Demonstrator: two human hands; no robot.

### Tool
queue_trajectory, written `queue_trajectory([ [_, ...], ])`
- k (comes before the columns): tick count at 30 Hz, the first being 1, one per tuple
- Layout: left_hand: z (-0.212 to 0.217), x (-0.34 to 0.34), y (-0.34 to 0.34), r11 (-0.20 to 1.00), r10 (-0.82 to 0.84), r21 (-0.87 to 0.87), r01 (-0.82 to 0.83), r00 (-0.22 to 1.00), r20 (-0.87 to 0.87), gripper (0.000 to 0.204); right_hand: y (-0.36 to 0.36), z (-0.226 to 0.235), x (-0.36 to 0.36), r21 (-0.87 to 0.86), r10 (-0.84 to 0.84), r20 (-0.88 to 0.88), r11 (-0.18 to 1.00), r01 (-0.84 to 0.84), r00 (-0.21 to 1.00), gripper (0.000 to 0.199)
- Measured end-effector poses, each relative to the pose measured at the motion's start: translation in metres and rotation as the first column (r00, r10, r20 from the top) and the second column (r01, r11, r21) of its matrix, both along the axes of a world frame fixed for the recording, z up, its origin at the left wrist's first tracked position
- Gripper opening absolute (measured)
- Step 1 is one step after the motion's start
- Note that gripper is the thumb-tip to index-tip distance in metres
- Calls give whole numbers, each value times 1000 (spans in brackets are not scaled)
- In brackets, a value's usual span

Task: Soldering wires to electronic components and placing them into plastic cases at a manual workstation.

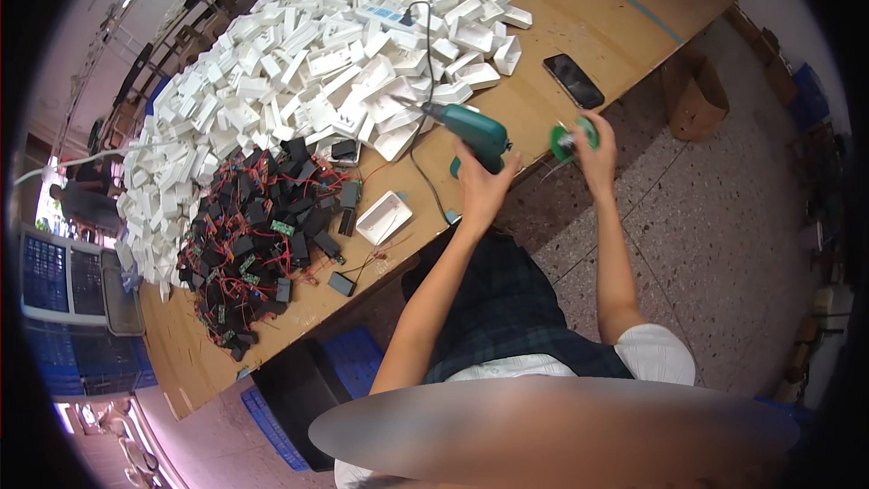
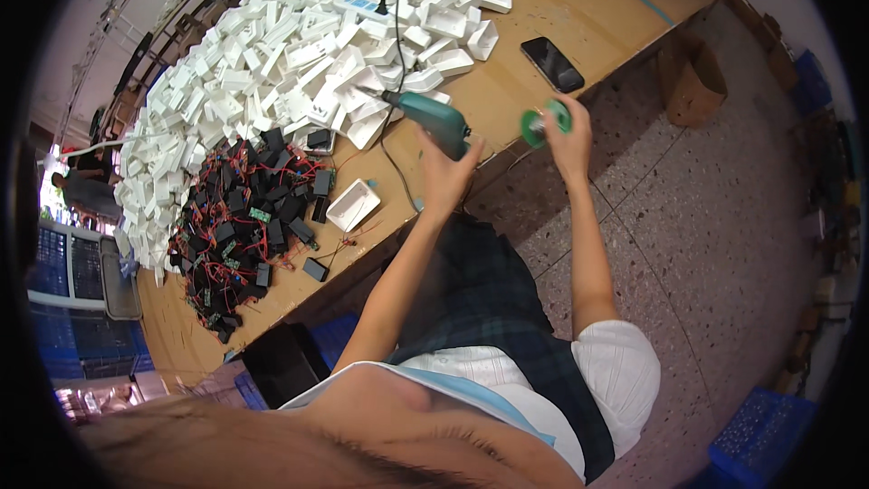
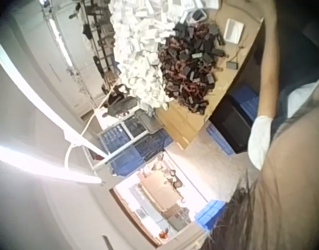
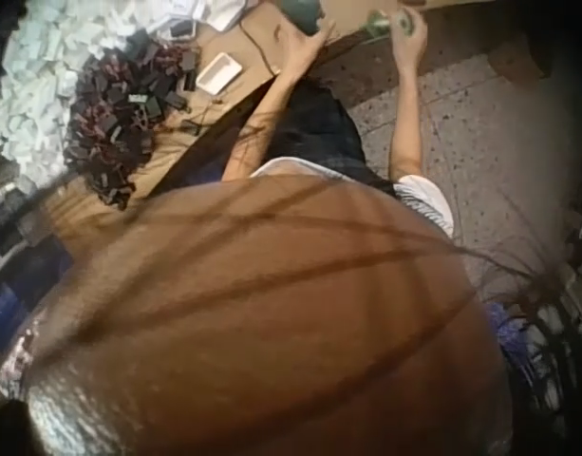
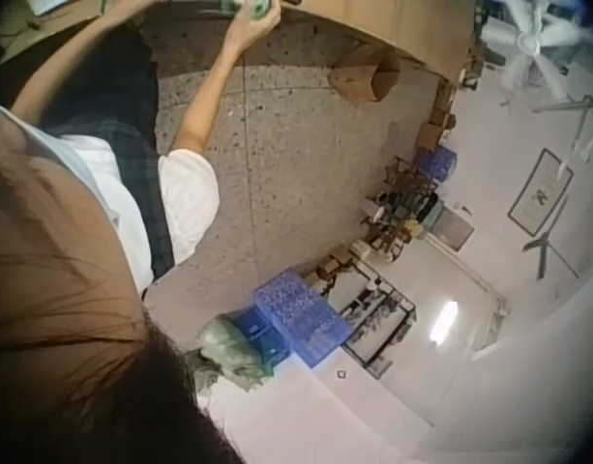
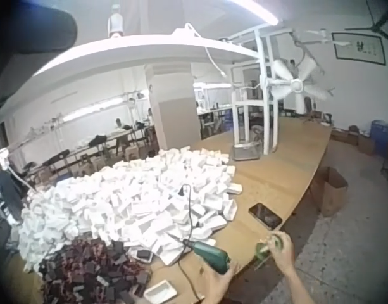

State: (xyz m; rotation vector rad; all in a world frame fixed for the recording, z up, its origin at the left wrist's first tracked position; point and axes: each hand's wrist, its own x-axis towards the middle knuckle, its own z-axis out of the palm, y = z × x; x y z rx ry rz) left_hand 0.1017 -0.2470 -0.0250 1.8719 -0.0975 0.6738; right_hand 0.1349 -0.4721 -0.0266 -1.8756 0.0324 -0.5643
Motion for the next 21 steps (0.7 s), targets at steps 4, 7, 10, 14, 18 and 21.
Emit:
queue_trajectory([
  [4,-4,11,5,960,-154,-242,139,987,-46,78,-60,-107,-76,907,-122,-206,349,237,971,42],
  [7,8,-1,-11,971,-168,-181,156,985,-51,76,-85,-159,-132,958,153,-214,-162,238,965,39],
  [10,39,-29,-33,946,-323,-37,321,944,-74,78,-84,-189,-157,841,229,-174,-472,266,958,51],
  [14,38,-39,-55,888,-457,-1,460,881,-121,79,-66,-188,-152,708,-23,-104,-704,58,994,73],
  [18,38,-46,-76,838,-531,36,544,829,-175,81,-84,-210,-160,567,-324,21,-776,-278,946,76],
  [21,44,-49,-95,822,-547,78,564,821,-166,82,-126,-253,-172,625,-330,230,-671,-399,916,56],
])
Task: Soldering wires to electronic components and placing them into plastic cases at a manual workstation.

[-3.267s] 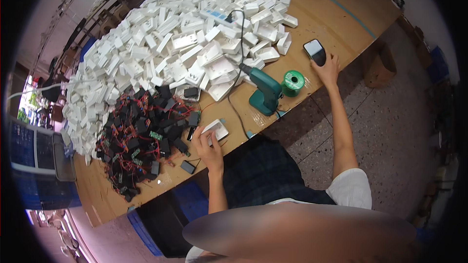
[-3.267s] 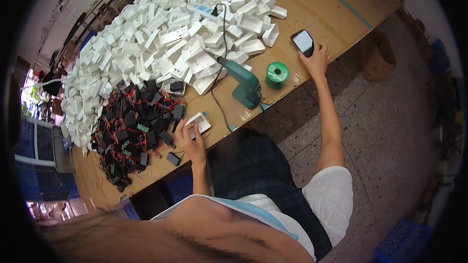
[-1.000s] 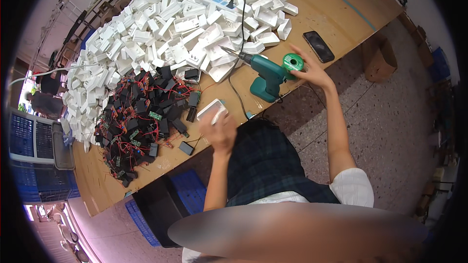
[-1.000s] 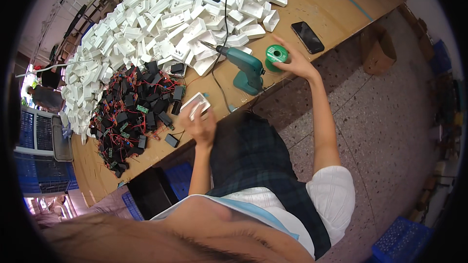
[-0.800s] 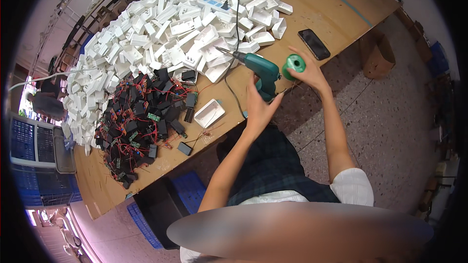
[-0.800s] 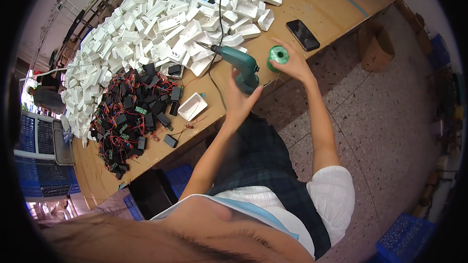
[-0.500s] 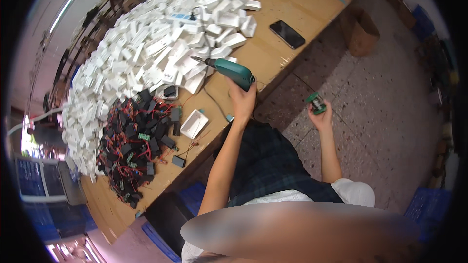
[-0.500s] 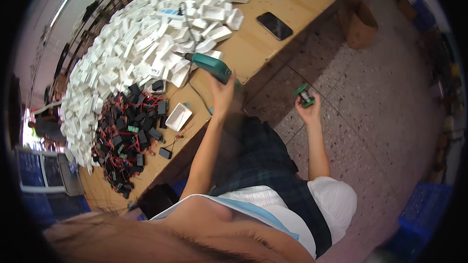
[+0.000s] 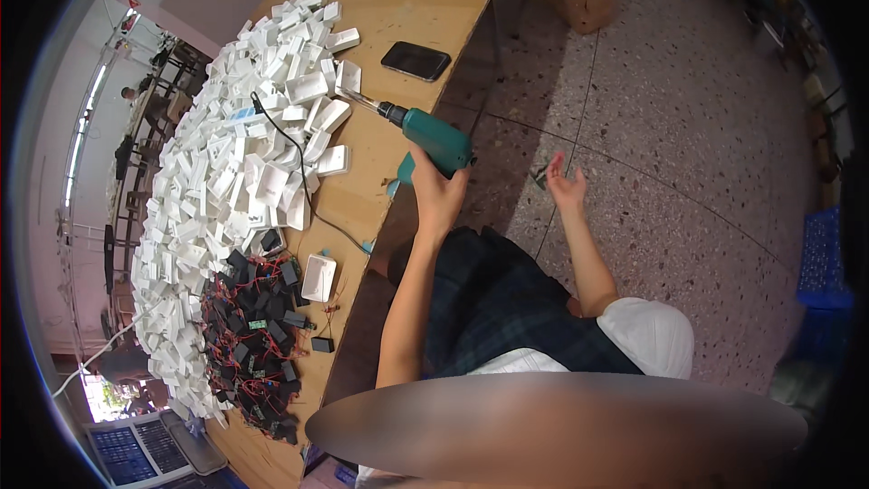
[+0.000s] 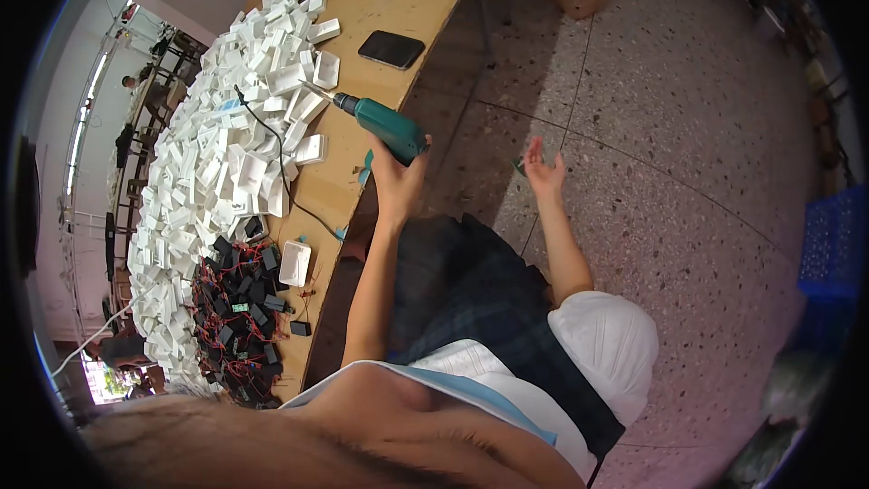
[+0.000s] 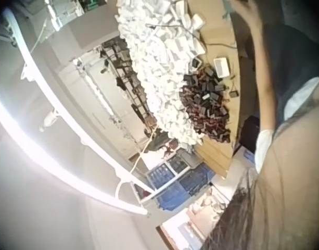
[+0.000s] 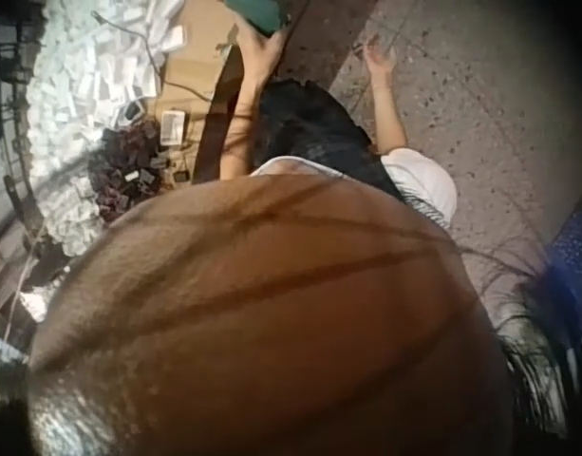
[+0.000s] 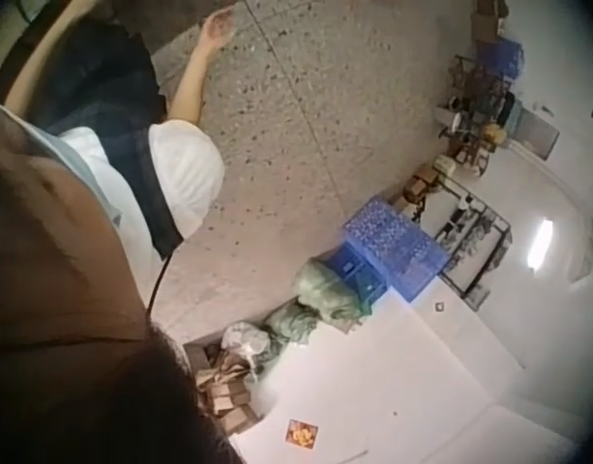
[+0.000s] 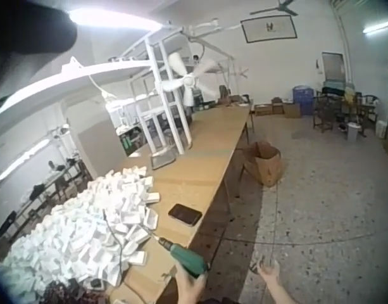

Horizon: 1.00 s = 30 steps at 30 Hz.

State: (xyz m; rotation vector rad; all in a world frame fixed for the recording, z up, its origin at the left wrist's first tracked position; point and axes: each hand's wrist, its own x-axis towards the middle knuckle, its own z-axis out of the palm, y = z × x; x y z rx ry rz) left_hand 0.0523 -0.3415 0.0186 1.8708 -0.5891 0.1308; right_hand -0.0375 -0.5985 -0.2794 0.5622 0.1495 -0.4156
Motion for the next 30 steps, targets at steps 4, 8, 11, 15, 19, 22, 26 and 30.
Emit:
queue_trajectory([
  [4,-2,3,-8,999,5,40,-4,1000,-23,82,-55,-3,15,-138,-61,-340,990,14,938,34],
  [8,-8,14,-7,999,52,3,-52,997,-60,81,-95,10,20,-261,91,-596,918,-300,798,25],
  [11,-11,25,9,996,88,-15,-90,993,-82,78,-106,32,27,-282,180,-665,838,-467,724,21],
  [15,1,33,23,955,225,-205,-213,974,37,73,-132,42,34,-282,107,-732,851,-443,673,19],
  [19,17,48,63,903,361,-231,-363,931,-50,71,-164,39,22,-213,110,-769,884,-415,630,18],
  [22,21,63,103,862,428,-297,-411,904,-9,73,-165,51,29,-334,165,-733,758,-560,660,17],
  [26,10,76,128,836,457,-324,-442,889,-33,75,-186,78,16,-694,11,-535,565,-447,845,17],
  [30,-19,85,132,846,505,-190,-498,863,-12,83,-177,104,25,-844,-368,-440,480,-238,819,24],
])
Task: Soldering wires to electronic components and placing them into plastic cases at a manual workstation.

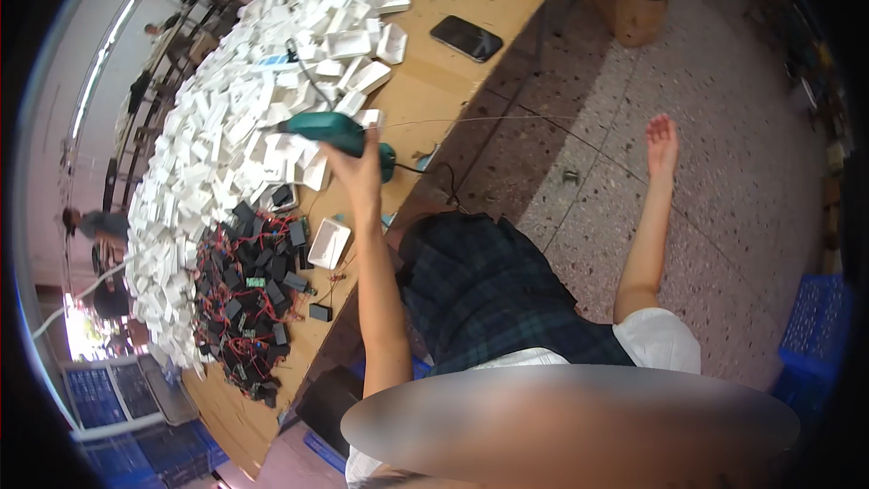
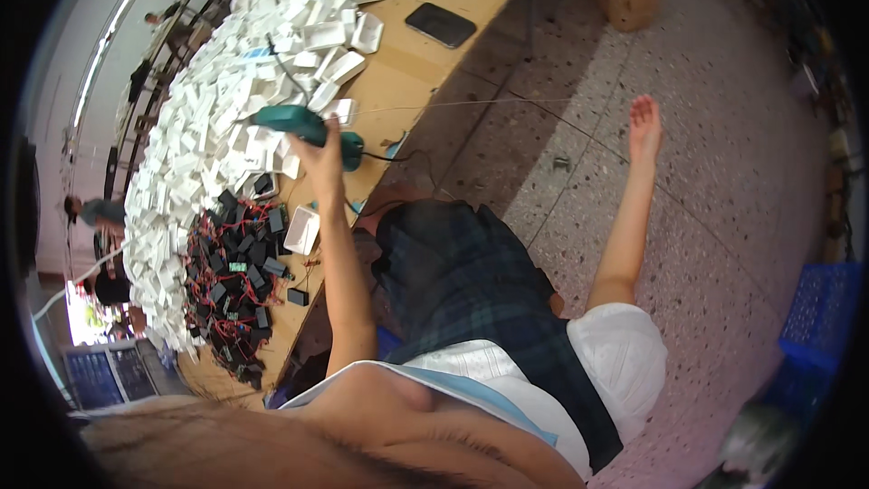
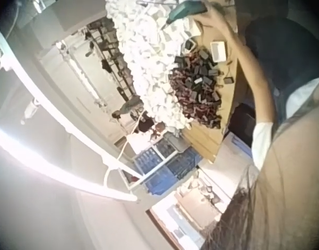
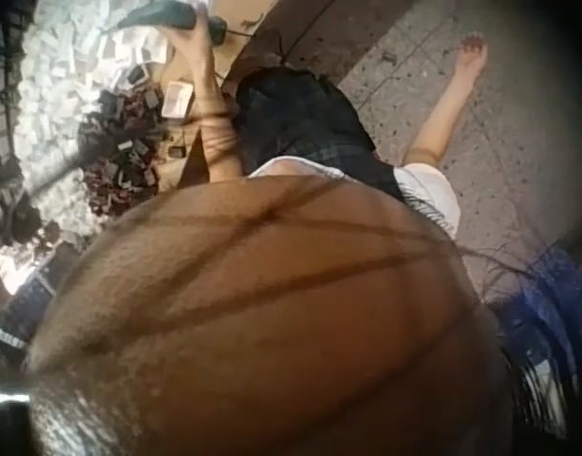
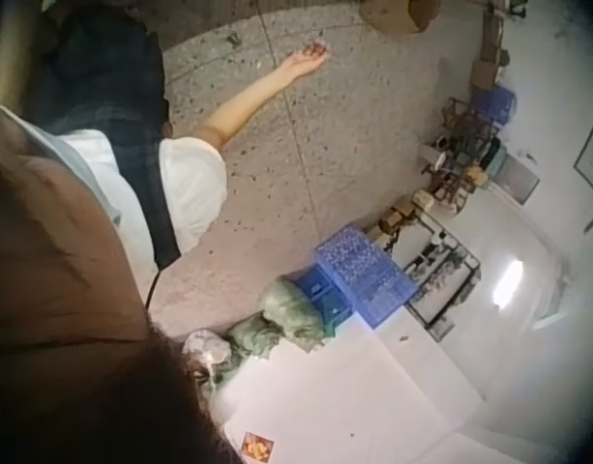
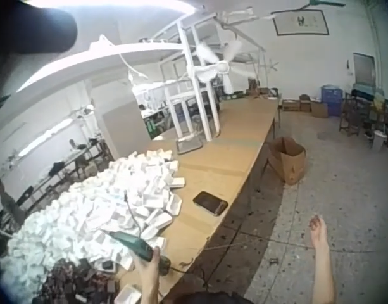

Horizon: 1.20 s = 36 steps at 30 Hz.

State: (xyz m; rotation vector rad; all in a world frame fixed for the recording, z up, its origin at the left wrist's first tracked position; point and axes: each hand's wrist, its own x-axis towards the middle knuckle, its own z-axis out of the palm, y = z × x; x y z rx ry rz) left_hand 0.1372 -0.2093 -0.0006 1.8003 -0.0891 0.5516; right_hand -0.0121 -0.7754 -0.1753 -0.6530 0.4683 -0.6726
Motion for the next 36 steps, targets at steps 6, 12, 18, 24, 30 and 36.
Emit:
queue_trajectory([
  [6,-3,-6,-25,995,-84,-57,85,996,17,83,133,-35,25,-50,423,-120,901,-431,898,26],
  [12,-24,-1,-20,961,-188,-209,179,982,-26,76,329,96,48,-394,754,-588,50,-918,294,56],
  [18,-35,-7,-8,951,-244,-212,224,967,-74,80,370,123,64,-463,811,-381,249,-851,444,48],
  [24,-42,-12,1,953,-291,-110,283,954,-67,99,331,118,53,-464,269,12,855,-233,963,58],
  [30,-19,-50,10,985,-173,-8,172,985,-27,90,294,3,33,529,410,-579,847,-58,705,63],
  [36,16,-127,56,914,181,296,-278,931,316,42,417,101,-13,-654,744,-314,280,-703,589,30],
])
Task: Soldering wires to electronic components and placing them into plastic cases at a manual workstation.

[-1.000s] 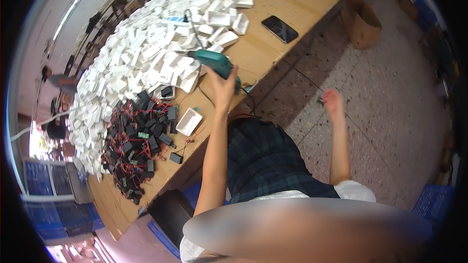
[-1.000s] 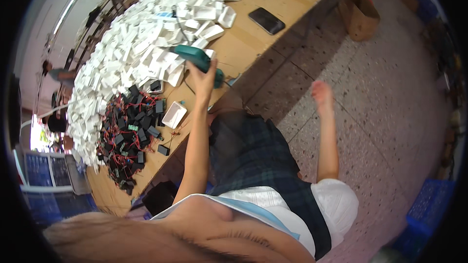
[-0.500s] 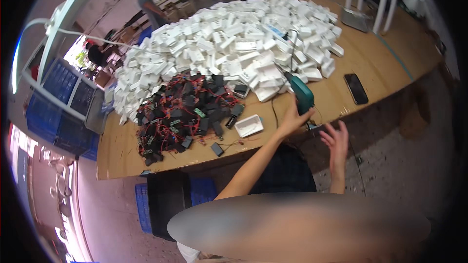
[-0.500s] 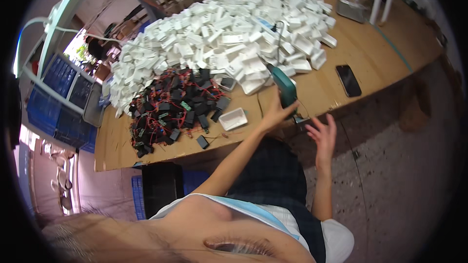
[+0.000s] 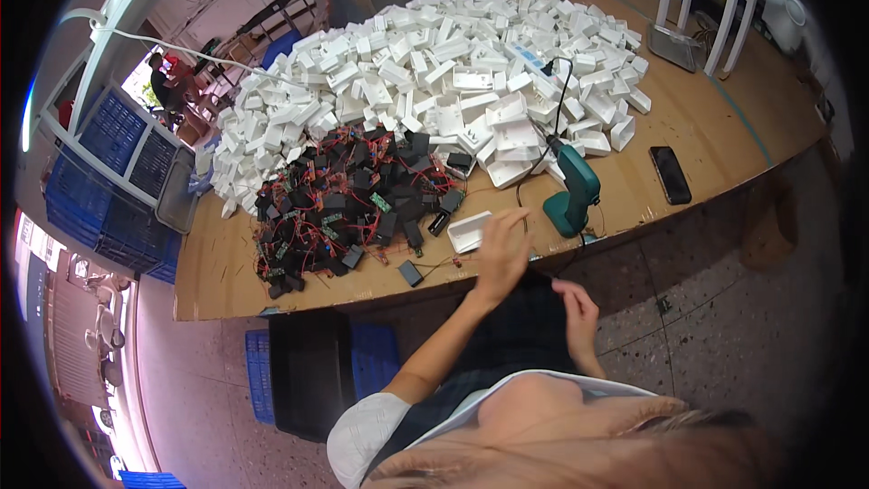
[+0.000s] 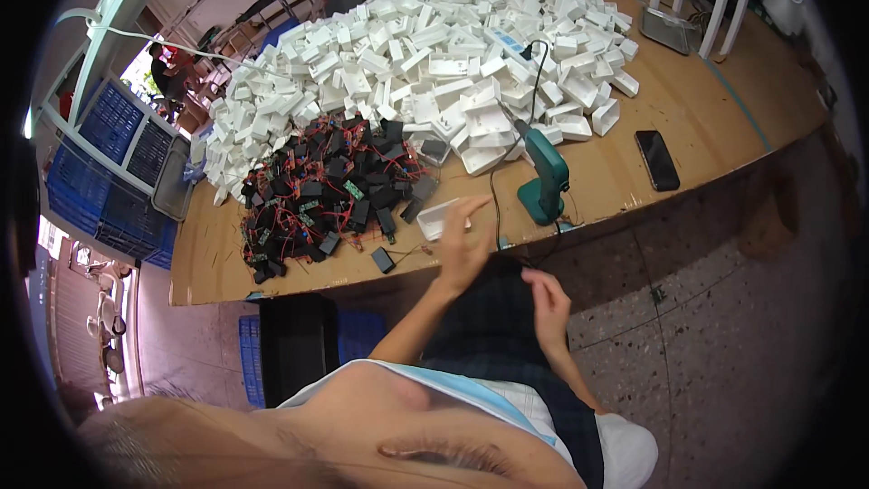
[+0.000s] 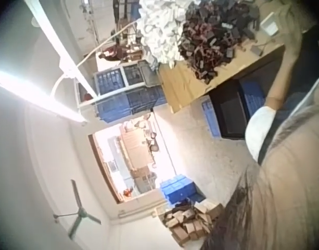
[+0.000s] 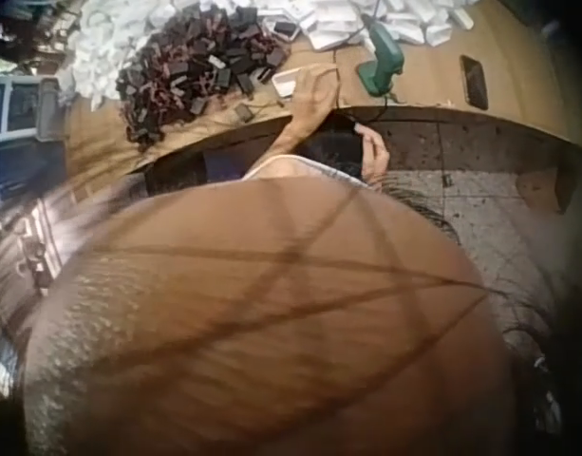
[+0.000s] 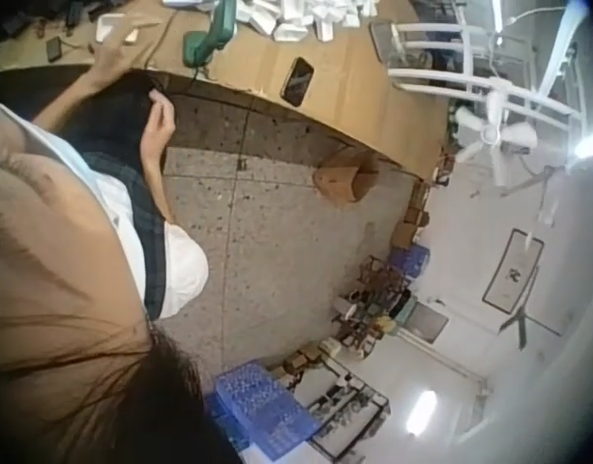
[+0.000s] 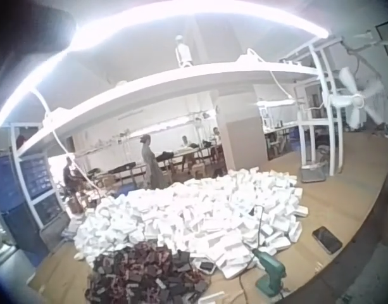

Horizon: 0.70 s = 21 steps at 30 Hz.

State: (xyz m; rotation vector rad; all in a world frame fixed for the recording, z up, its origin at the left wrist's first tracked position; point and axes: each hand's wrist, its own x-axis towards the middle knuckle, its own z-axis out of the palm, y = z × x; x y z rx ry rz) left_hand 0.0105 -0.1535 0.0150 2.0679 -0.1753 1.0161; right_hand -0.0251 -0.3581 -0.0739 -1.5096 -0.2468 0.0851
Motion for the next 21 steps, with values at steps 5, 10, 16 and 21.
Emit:
queue_trajectory([
  [5,-20,-57,67,927,346,137,-349,937,47,33,53,51,32,-290,-194,478,886,362,857,56],
  [10,-32,-76,88,898,392,241,-369,919,-53,29,58,40,72,-273,-353,410,832,482,841,64],
  [16,-18,-38,70,867,341,415,-275,936,-92,24,44,46,154,-213,-168,165,956,201,972,47],
  [21,-24,-28,74,847,309,500,-181,933,-185,14,45,55,175,-58,80,92,996,-74,993,31],
])
